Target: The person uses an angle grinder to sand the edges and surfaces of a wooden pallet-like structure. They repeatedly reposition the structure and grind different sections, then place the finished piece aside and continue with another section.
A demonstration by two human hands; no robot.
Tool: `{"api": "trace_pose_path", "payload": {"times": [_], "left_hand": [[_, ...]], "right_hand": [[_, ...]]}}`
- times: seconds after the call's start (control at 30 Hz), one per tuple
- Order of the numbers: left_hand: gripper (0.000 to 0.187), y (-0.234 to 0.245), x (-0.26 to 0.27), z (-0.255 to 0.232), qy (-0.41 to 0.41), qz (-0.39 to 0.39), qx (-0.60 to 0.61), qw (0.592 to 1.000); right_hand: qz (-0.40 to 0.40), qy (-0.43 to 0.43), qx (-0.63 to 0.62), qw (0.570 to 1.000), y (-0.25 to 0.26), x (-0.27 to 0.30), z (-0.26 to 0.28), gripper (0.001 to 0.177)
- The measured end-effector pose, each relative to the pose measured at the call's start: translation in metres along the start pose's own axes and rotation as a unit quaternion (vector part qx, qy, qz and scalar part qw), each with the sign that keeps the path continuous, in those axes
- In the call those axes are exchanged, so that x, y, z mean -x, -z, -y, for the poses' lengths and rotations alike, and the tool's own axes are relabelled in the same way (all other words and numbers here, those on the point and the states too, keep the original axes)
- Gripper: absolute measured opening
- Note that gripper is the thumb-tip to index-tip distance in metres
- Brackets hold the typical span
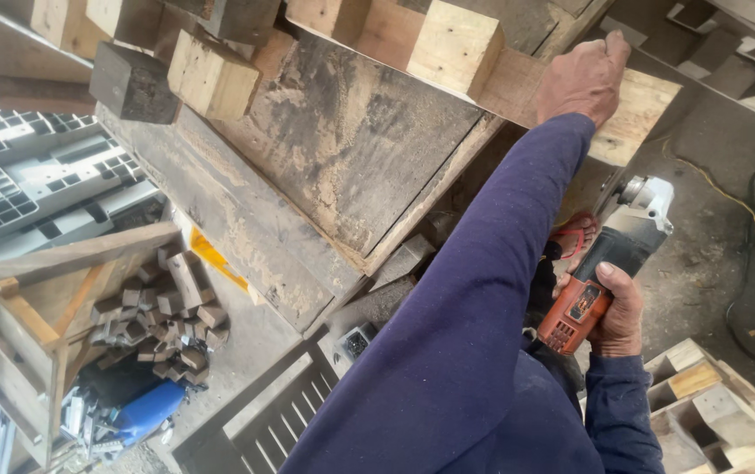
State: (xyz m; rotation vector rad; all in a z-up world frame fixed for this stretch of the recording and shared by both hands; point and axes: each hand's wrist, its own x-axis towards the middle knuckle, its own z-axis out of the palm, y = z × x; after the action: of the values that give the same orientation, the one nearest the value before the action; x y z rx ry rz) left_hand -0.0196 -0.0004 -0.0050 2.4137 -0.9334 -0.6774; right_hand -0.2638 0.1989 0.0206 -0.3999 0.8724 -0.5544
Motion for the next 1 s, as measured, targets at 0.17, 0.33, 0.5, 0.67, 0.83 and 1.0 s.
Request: {"api": "trace_pose_path", "payload": {"times": [0.17,0.33,0.5,0.67,0.83,1.0], "left_hand": [[0.054,0.005,0.001,0.001,-0.055,0.005,-0.034,0.998],[0.058,0.013,0.003,-0.005,0.005,0.062,-0.014,0.998],[0.050,0.015,0.005,-0.003,-0.092,0.003,-0.054,0.994],[0.063,0.018,0.008,-0.008,0.015,0.089,-0.004,0.996],[0.059,0.027,0.009,-0.008,0.001,0.044,0.055,0.998],[0.058,0.025,0.008,-0.009,-0.023,0.019,0.023,0.999]], "right_hand": [[-0.002,-0.008,-0.025,1.000,-0.009,-0.004,-0.006,0.048],[0.005,0.026,-0.043,0.999,-0.016,-0.003,-0.011,0.048],[-0.022,0.029,-0.071,0.997,-0.024,-0.005,-0.017,0.046],[-0.002,0.048,-0.088,0.995,-0.017,-0.008,-0.028,0.047],[-0.053,0.011,-0.084,0.995,0.001,-0.023,-0.039,0.040],[-0.060,0.038,-0.101,0.992,0.003,-0.012,-0.035,0.041]]}}
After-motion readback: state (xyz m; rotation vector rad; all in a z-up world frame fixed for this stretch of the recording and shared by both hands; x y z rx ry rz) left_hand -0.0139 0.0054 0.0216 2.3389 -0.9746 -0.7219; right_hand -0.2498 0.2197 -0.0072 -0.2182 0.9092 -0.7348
